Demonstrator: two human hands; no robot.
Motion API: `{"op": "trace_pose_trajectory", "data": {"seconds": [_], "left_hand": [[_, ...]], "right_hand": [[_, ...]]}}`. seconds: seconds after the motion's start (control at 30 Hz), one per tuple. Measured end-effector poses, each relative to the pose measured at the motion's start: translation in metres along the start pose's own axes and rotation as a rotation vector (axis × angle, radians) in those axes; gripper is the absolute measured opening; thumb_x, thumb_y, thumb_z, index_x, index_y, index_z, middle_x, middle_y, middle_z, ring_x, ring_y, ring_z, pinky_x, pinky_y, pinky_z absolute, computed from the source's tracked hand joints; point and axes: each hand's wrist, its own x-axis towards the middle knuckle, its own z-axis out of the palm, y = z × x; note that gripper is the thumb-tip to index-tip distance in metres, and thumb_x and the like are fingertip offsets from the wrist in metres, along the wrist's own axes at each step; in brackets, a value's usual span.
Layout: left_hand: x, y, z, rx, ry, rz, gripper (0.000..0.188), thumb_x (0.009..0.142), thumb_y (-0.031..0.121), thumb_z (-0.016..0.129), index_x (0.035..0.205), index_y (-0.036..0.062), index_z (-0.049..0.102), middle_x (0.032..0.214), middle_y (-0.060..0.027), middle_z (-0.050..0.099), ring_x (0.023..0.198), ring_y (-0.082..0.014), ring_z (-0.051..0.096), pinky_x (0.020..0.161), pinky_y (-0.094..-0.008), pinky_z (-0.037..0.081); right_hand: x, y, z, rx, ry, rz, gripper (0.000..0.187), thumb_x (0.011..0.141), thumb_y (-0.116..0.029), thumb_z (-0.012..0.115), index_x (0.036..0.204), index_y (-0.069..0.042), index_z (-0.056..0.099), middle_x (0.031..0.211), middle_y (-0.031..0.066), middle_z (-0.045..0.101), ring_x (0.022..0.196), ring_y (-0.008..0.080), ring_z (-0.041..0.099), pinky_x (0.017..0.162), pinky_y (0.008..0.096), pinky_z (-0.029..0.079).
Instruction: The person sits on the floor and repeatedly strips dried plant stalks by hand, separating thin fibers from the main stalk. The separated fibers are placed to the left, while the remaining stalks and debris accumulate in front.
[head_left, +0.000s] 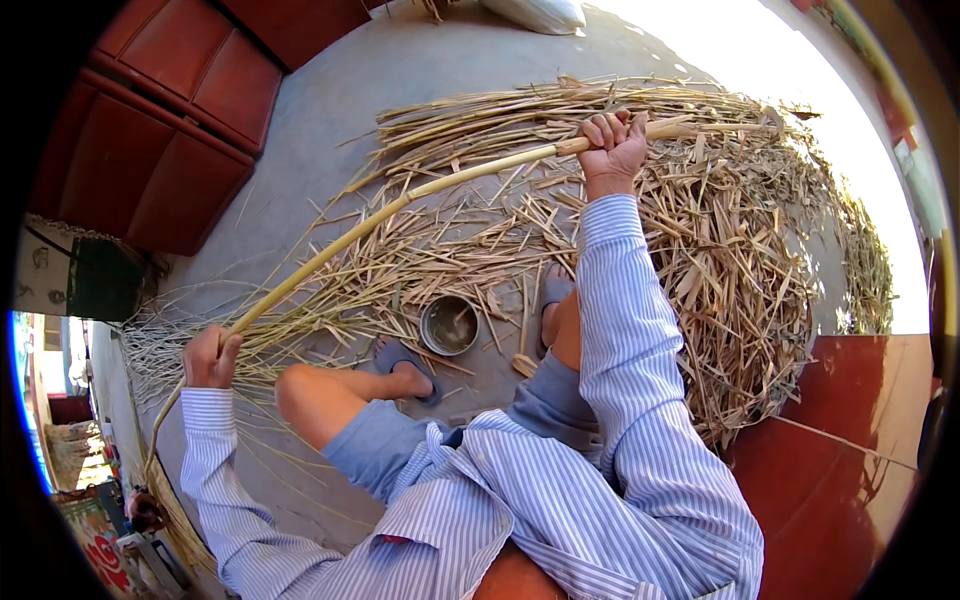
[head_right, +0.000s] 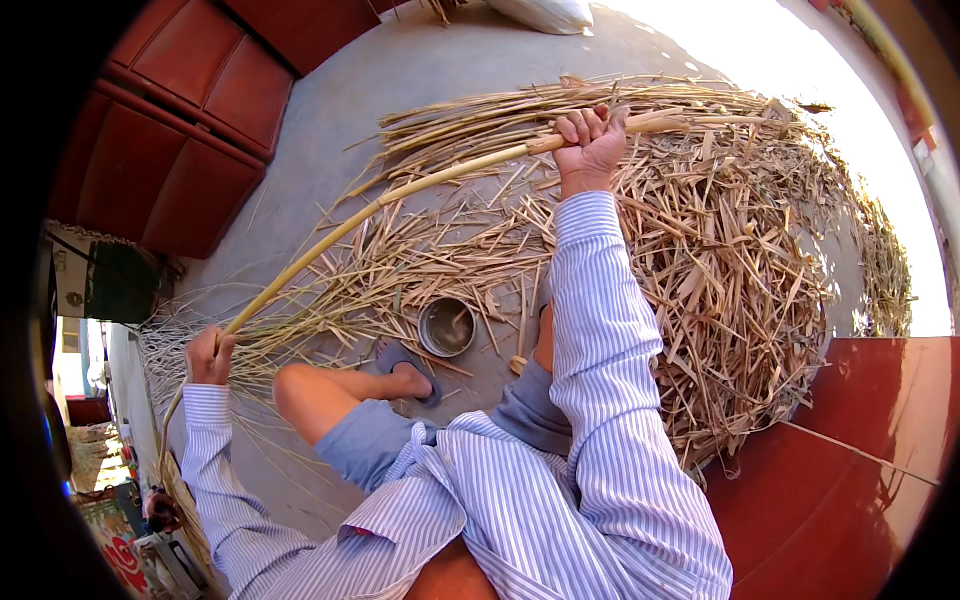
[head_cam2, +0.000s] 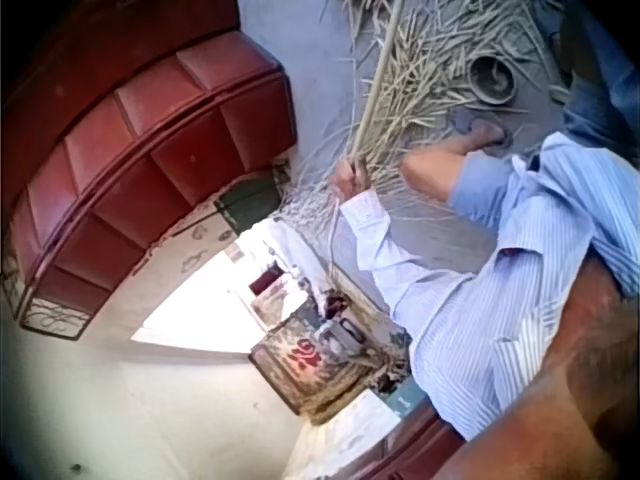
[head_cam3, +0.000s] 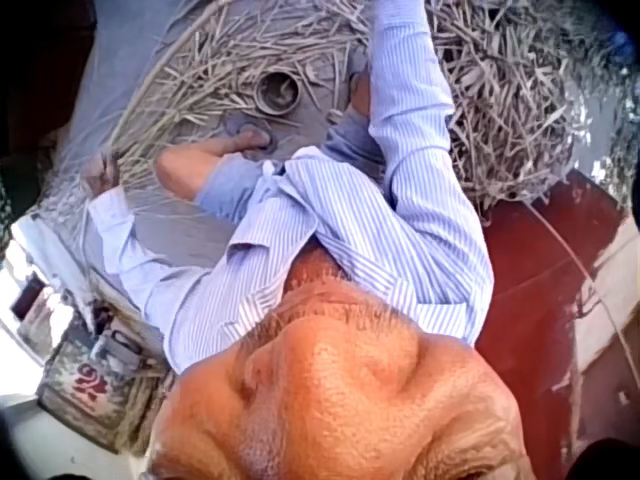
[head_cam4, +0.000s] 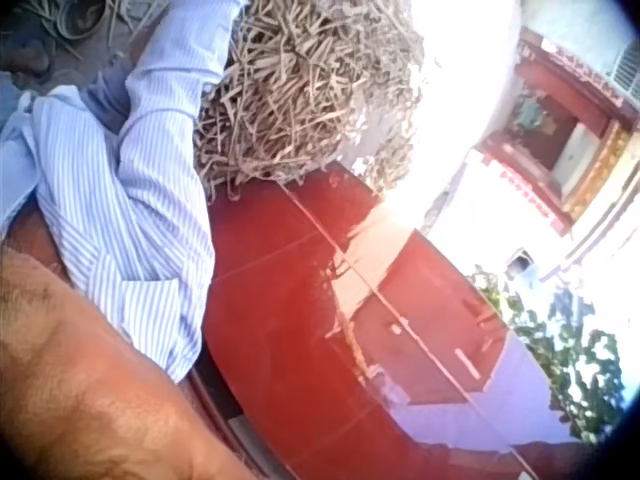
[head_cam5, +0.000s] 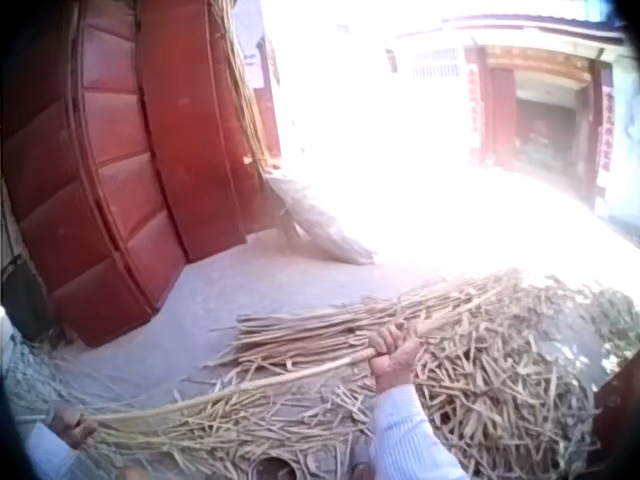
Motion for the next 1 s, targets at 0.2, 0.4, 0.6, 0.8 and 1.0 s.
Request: {"op": "trace_pose_trajectory", "data": {"seconds": [0.2, 0.4, 0.6, 0.8, 1.0], "left_hand": [[0.107, 0.151, 0.071, 0.058, 0.013, 0.219, 0.044, 0.095, 0.041, 0.056, 0.073, 0.0037, 0.055, 0.067, -0.0192, 0.055, 0.063, -0.04, 0.056, 0.057, -0.0467, 0.042], [0.064, 0.06, 0.083, 0.151, 0.047, 0.195, 0.051, 0.095, 0.047, 0.053, 0.063, 0.0068, 0.051, 0.054, -0.0167, 0.05, 0.049, -0.0361, 0.053, 0.049, -0.0469, 0.042], [0.037, 0.025, 0.094, 0.212, 0.113, 0.24, 0.049, 0.092, 0.047, 0.058, 0.063, 0.0079, 0.05, 0.055, -0.0147, 0.051, 0.049, -0.035, 0.052, 0.048, -0.0464, 0.041], [0.05, 0.028, 0.128, 0.231, 0.227, 0.272, 0.047, 0.091, 0.046, 0.06, 0.063, 0.0085, 0.053, 0.055, -0.0135, 0.052, 0.049, -0.0326, 0.055, 0.047, -0.0445, 0.042], [0.057, 0.045, 0.141, 0.144, 0.141, 0.19, 0.048, 0.096, 0.046, 0.053, 0.067, 0.0073, 0.053, 0.06, -0.0172, 0.053, 0.055, -0.0385, 0.055, 0.052, -0.0471, 0.041]], "right_hand": [[-0.032, 0.098, 0.008, -0.006, 0.01, 0.202, 0.049, 0.1, -0.053, 0.039, 0.081, -0.011, 0.054, 0.05, -0.0064, 0.027, 0.043, 0.0085, 0.023, 0.044, 0.0252, 0.026], [0.008, 0.021, 0.004, -0.178, 0.104, -0.029, 0.046, 0.099, -0.055, 0.04, 0.084, -0.013, 0.051, 0.052, -0.0058, 0.03, 0.043, 0.0079, 0.025, 0.044, 0.0248, 0.029], [-0.001, 0.021, 0.01, -0.417, 0.435, 0.011, 0.043, 0.102, -0.047, 0.041, 0.098, -0.005, 0.051, 0.073, 0.0026, 0.048, 0.067, 0.0151, 0.05, 0.071, 0.0342, 0.048], [-0.03, 0.082, 0.01, -0.36, 0.441, 0.281, 0.044, 0.103, -0.045, 0.038, 0.102, -0.002, 0.045, 0.084, 0.0077, 0.051, 0.074, 0.0194, 0.053, 0.078, 0.0425, 0.048], [-0.028, 0.097, 0.005, -0.436, 0.422, 0.231, 0.034, 0.105, -0.037, 0.038, 0.092, -0.007, 0.047, 0.066, -0.0016, 0.04, 0.057, 0.0124, 0.038, 0.061, 0.0327, 0.04]]}}
